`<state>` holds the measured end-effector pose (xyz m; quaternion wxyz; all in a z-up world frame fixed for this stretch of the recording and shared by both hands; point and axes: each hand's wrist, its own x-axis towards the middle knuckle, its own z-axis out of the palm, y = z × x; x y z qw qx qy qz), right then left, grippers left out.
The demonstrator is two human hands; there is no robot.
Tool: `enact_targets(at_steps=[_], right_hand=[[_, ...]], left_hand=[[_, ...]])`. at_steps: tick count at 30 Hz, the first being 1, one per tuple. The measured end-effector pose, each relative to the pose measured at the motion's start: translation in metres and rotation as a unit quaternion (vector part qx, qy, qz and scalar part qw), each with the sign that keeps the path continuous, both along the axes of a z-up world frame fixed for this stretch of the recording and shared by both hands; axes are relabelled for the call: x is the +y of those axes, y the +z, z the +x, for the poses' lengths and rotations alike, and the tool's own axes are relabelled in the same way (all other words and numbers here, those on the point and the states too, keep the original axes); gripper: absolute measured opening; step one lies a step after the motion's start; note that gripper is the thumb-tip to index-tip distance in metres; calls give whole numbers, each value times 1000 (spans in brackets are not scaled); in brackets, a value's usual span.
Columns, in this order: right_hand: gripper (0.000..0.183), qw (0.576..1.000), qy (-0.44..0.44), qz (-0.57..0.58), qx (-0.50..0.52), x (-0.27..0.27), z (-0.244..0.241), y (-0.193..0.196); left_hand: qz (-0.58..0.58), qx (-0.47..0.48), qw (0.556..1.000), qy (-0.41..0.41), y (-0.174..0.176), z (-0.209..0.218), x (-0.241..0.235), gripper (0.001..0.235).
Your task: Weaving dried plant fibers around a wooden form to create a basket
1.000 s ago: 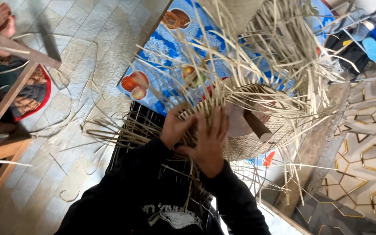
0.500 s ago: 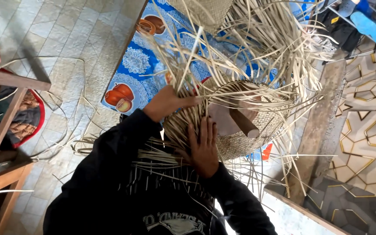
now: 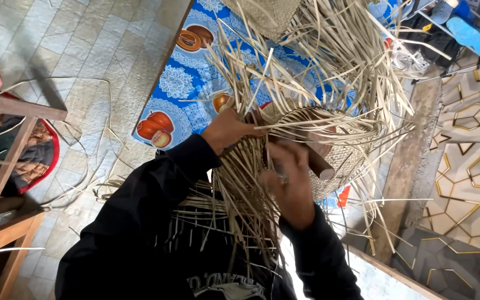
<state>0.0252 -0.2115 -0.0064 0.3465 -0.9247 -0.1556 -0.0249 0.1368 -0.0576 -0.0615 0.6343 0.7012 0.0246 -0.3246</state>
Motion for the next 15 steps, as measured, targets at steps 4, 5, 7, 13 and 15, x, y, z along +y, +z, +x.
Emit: enact_targets(at_steps=[4,5,7,13,15], right_hand=[[25,990,-63,-8,-123,-1,30,-12],[23,985,-69,-18,-154,1,36,-18],[29,984,-76,-27,-160,11,38,-13],[25,988,-72,-26,-137,11,41,-10],[18,991,-61,-24,-119,12,39,-8]], left_hand=[[-29,2,999,15,16,-1,-3,44],[-18,5,1000,14,30,-2,-1,45],[-11,-8,1000,15,9,0,-2,42],[7,-14,1000,6,8,5,-4,35],[24,-21,999,-6,-8,5,-5,37]])
